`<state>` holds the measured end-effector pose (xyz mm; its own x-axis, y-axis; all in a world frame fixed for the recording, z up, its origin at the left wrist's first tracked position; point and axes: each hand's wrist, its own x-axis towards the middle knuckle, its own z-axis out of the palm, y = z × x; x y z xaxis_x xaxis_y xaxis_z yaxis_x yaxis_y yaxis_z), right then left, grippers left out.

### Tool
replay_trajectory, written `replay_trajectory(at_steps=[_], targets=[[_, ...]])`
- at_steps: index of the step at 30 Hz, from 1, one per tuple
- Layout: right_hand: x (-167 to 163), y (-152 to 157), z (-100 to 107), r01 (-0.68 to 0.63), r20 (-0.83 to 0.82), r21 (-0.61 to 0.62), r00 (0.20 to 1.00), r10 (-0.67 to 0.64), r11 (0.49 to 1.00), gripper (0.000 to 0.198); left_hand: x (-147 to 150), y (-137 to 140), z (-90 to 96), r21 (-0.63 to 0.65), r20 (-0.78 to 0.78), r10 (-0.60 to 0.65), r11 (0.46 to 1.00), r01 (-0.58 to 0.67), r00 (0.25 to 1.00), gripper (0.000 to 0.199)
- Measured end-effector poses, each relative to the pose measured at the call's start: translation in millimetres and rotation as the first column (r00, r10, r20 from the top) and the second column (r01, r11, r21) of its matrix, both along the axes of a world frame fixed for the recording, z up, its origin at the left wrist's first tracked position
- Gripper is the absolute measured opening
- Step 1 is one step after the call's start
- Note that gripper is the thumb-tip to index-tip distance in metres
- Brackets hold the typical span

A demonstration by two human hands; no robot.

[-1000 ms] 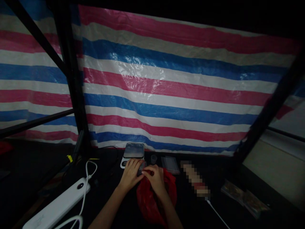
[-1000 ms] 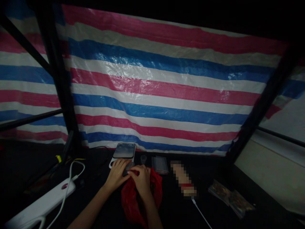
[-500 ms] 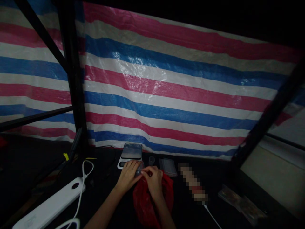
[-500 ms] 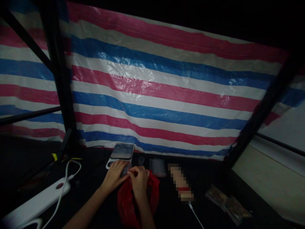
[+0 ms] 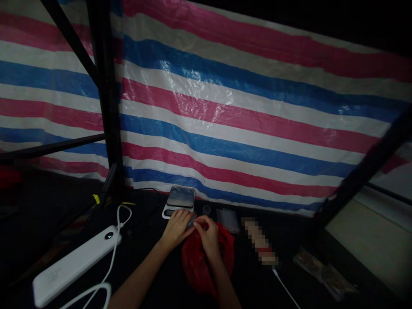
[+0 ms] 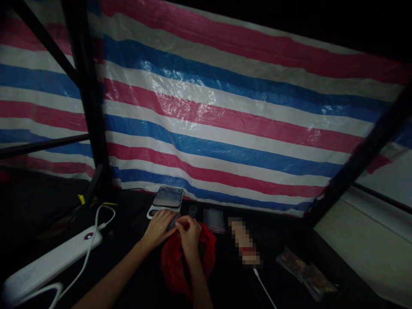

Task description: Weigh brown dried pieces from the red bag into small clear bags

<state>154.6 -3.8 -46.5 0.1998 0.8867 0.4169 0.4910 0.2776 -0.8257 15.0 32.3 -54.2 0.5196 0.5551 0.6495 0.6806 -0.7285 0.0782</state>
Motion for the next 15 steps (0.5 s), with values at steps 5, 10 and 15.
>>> replay_trajectory(at_steps=[5, 10, 15], targets=[[6, 3, -3, -0.026, -0.191, 0.033, 0.981, 0.032, 0.999, 0.022, -1, -2, 3.9, -0.005, 0.017, 0.044, 0.999, -0.044, 0.999, 0.034], [29, 14, -3, 0.204, 0.032, 0.106, 0.978, -0.208, 0.973, 0.026, -3, 2, 3.4, -0.050, 0.106, 0.085, 0.995, -0.081, 0.991, 0.036], [39, 39, -13, 0.251, 0.250, 0.054, 0.934, -0.256, 0.967, 0.051, -3, 5, 3.7, -0.123, 0.148, 0.085, 0.990, -0.067, 0.985, 0.036]])
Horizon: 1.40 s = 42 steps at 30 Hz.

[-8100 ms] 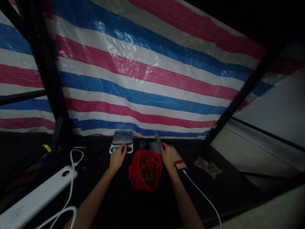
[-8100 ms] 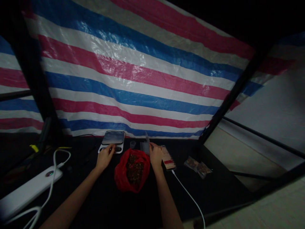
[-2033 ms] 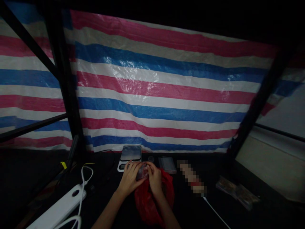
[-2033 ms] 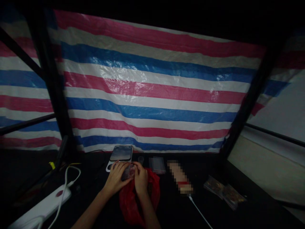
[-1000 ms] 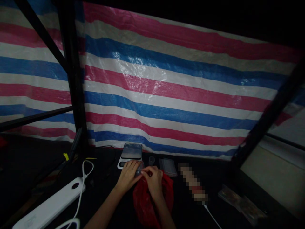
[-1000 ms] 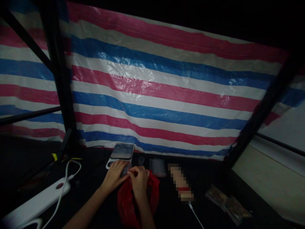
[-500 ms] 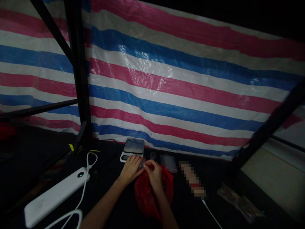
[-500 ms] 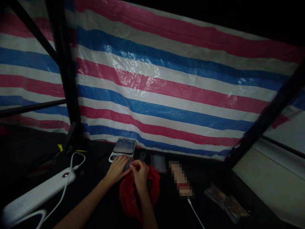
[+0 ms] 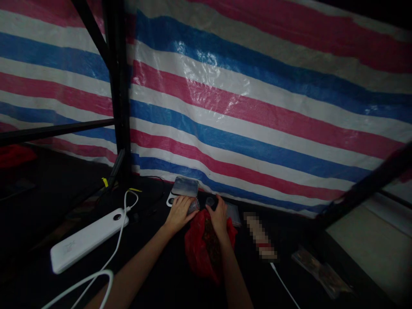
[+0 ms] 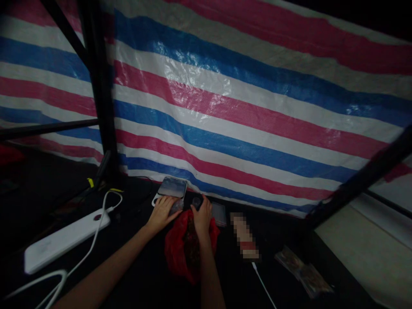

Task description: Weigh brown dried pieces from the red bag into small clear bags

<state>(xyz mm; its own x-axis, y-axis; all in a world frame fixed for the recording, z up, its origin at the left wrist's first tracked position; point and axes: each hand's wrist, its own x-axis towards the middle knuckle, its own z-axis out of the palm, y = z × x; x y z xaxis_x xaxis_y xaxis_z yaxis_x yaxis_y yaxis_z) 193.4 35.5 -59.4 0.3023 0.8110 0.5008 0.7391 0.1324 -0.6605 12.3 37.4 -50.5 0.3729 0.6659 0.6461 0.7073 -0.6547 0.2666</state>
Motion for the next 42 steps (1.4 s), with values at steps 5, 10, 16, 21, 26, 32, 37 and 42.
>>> replay_trajectory(at_steps=[5, 10, 16, 21, 26, 32, 37, 42], targets=[[5, 19, -5, -0.052, -0.046, -0.115, 0.998, 0.047, 0.992, 0.028, -1, -1, 1.3, -0.022, 0.023, -0.024, 0.999, 0.024, 0.999, 0.036], [24, 3, 15, -0.094, -0.132, -0.037, 0.987, 0.088, 0.995, 0.039, -5, -5, 3.9, -0.031, 0.048, -0.013, 0.999, 0.014, 0.999, 0.039], [47, -78, 24, -0.266, -0.447, 0.046, 0.856, 0.259, 0.963, 0.041, -10, 12, 21.6, 0.013, 0.183, 0.179, 0.983, -0.184, 0.967, 0.038], [63, -134, 9, -0.289, -0.512, 0.098, 0.806, 0.297, 0.952, 0.049, -7, 63, 43.6, 0.025, 0.072, 0.138, 0.990, -0.140, 0.988, 0.036], [74, -155, 13, -0.322, -0.355, -0.046, 0.890, 0.286, 0.946, 0.041, 0, 95, 50.5, -0.094, -0.154, 0.009, 0.995, -0.024, 0.988, 0.057], [65, -144, 35, -0.405, 0.028, -0.180, 0.909, 0.416, 0.897, 0.043, 5, 31, 58.2, -0.029, -0.085, 0.061, 0.998, -0.064, 0.994, 0.048], [49, -133, 47, -0.367, 0.290, -0.344, 0.834, 0.470, 0.864, 0.058, 23, -31, 27.3, -0.214, -0.116, 0.018, 0.976, -0.042, 0.993, 0.053], [37, -141, 61, -0.397, 0.252, -0.407, 0.817, 0.519, 0.822, 0.049, 42, -44, -9.8, -0.364, 0.026, -0.017, 0.931, 0.026, 1.000, 0.059]])
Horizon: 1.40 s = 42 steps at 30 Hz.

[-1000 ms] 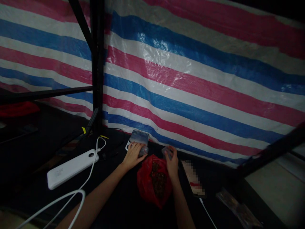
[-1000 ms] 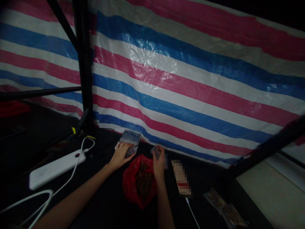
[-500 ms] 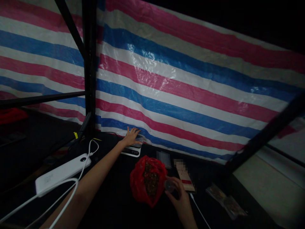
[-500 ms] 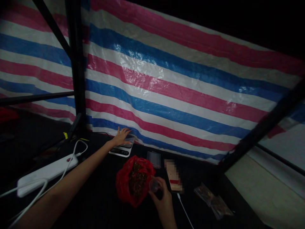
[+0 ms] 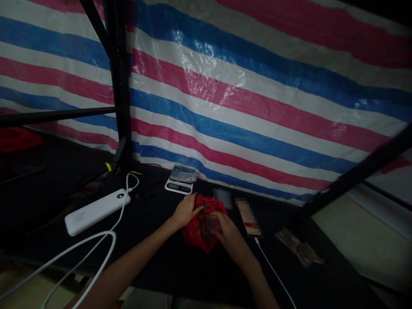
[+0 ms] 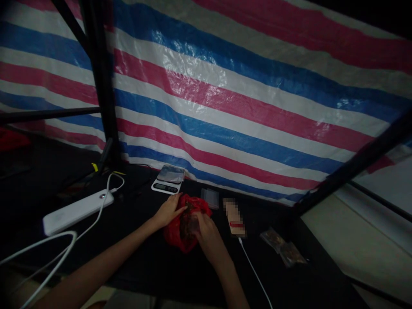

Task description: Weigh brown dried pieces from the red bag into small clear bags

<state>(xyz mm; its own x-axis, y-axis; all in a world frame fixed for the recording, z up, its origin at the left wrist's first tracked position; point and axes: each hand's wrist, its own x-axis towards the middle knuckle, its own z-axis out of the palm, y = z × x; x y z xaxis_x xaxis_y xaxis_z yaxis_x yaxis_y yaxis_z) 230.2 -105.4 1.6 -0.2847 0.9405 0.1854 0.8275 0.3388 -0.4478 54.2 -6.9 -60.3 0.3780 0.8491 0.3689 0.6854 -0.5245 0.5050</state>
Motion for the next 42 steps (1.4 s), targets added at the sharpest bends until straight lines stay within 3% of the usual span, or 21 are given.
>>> replay_trajectory(at_steps=[3, 9, 12, 17, 19, 22, 26, 30, 35, 42], targets=[[-1, -8, 0, 0.018, 0.042, 0.002, 0.999, -0.018, 1.000, 0.038, 3, -3, -5.9, -0.019, 0.025, 0.011, 1.000, -0.011, 1.000, 0.052], [-1, -24, -6, 0.064, 0.219, -0.009, 0.974, -0.060, 0.998, 0.036, -3, -11, -3.8, -0.001, 0.002, 0.051, 0.999, -0.051, 0.999, 0.032], [-3, -25, -8, 0.073, 0.210, -0.013, 0.975, -0.069, 0.997, 0.038, -3, -9, -2.6, -0.048, 0.086, 0.054, 0.998, -0.050, 0.995, 0.028], [-7, -12, -23, 0.175, 0.193, 0.014, 0.966, -0.174, 0.984, 0.040, -1, -4, -3.5, -0.239, 0.338, 0.060, 0.971, 0.024, 0.939, 0.028], [-8, -7, -29, 0.219, 0.195, 0.025, 0.956, -0.220, 0.975, 0.041, 2, -4, -5.8, -0.308, 0.505, 0.089, 0.948, 0.082, 0.858, 0.025], [-10, -1, -35, 0.221, 0.177, 0.055, 0.957, -0.228, 0.974, 0.042, 7, -3, -8.8, -0.372, 0.767, 0.163, 0.902, 0.221, 0.621, 0.022], [-12, 4, -44, 0.221, 0.084, 0.074, 0.970, -0.227, 0.973, 0.045, 15, -8, -6.9, -0.394, 0.879, 0.233, 0.847, 0.356, 0.417, 0.029], [-16, 12, -66, 0.339, -0.056, 0.143, 0.941, -0.334, 0.930, 0.040, 23, -15, -0.8, -0.367, 0.916, 0.393, 0.726, 0.581, 0.088, 0.029], [-20, 25, -92, 0.331, -0.213, 0.236, 0.935, -0.284, 0.914, 0.041, 25, -14, 4.3, -0.396, 0.855, 0.516, 0.706, 0.587, -0.044, 0.026], [-27, 43, -99, 0.309, -0.387, 0.245, 0.900, -0.199, 0.919, 0.037, 16, -8, 6.6, -0.382, 0.794, 0.592, 0.665, 0.642, -0.141, 0.024]])
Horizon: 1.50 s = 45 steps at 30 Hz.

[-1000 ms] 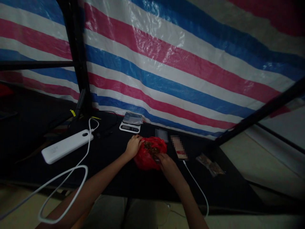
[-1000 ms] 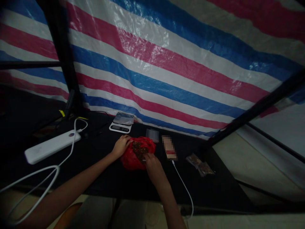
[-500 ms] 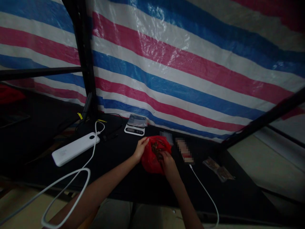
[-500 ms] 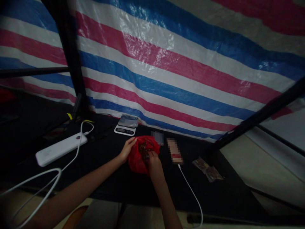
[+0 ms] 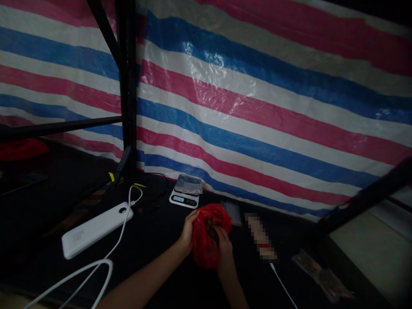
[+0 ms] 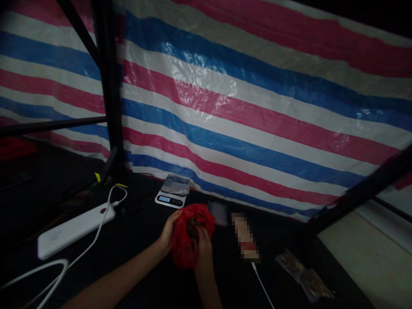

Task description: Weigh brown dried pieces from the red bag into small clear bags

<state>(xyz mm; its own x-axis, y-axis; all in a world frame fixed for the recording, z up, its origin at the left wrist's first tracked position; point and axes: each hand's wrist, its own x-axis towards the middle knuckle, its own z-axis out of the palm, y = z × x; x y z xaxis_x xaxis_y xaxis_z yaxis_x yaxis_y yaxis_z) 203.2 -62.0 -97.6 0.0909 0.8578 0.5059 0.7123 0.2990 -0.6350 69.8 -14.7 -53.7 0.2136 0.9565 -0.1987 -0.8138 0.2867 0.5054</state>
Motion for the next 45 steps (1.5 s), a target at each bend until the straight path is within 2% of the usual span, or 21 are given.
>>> replay_trajectory(at_steps=[5, 9, 14, 18, 21, 25, 30, 38, 40, 42, 43, 44, 45], targets=[[0, 8, -3, 0.044, -0.137, -0.050, 0.989, -0.051, 0.998, 0.027, 2, 3, -6.0, 0.016, 0.034, -0.092, 0.996, 0.092, 0.995, 0.022], [-2, 5, 3, 0.004, -0.307, -0.135, 0.951, -0.045, 0.991, 0.029, 2, 7, -8.0, -0.017, 0.041, -0.041, 0.999, 0.042, 0.998, 0.019], [-8, 3, 9, -0.174, -0.588, -0.196, 0.809, 0.027, 0.965, 0.035, 0, 8, -4.6, -0.035, 0.053, -0.061, 0.997, 0.063, 0.997, 0.023], [-10, 3, 15, -0.266, -0.696, -0.197, 0.715, 0.056, 0.944, 0.037, 1, 6, -5.3, -0.057, -0.022, -0.026, 0.998, 0.025, 0.999, 0.024], [-10, 1, 18, -0.312, -0.705, -0.178, 0.702, 0.100, 0.933, 0.037, 2, 5, -9.1, -0.066, -0.118, 0.047, 0.996, -0.055, 0.992, 0.023], [-10, -1, 19, -0.324, -0.654, -0.147, 0.740, 0.154, 0.935, 0.039, 1, 5, -11.8, -0.067, -0.179, 0.124, 0.988, -0.138, 0.976, 0.024], [-10, -5, 25, -0.309, -0.596, -0.135, 0.785, 0.172, 0.941, 0.037, -2, 4, -8.6, -0.015, -0.212, 0.157, 0.986, -0.164, 0.964, 0.027], [-10, -9, 29, -0.308, -0.592, -0.149, 0.789, 0.165, 0.940, 0.038, -6, 6, -11.9, 0.013, -0.284, 0.232, 0.971, -0.238, 0.930, 0.030], [-9, -8, 27, -0.301, -0.603, -0.144, 0.782, 0.158, 0.943, 0.040, -10, 10, -13.0, 0.083, -0.343, 0.265, 0.964, -0.252, 0.901, 0.030], [-7, -7, 26, -0.303, -0.609, -0.146, 0.778, 0.155, 0.942, 0.040, -20, 16, -12.2, 0.189, -0.458, 0.302, 0.952, -0.240, 0.836, 0.033], [-5, -7, 27, -0.304, -0.611, -0.146, 0.776, 0.156, 0.941, 0.039, -27, 20, -10.8, 0.256, -0.540, 0.341, 0.938, -0.236, 0.770, 0.035], [-4, -7, 27, -0.306, -0.616, -0.143, 0.772, 0.157, 0.941, 0.038, -36, 25, -8.8, 0.329, -0.628, 0.395, 0.916, -0.230, 0.670, 0.038], [-2, -7, 28, -0.308, -0.625, -0.138, 0.764, 0.159, 0.941, 0.037, -45, 30, -6.1, 0.412, -0.704, 0.468, 0.882, -0.229, 0.534, 0.039]])
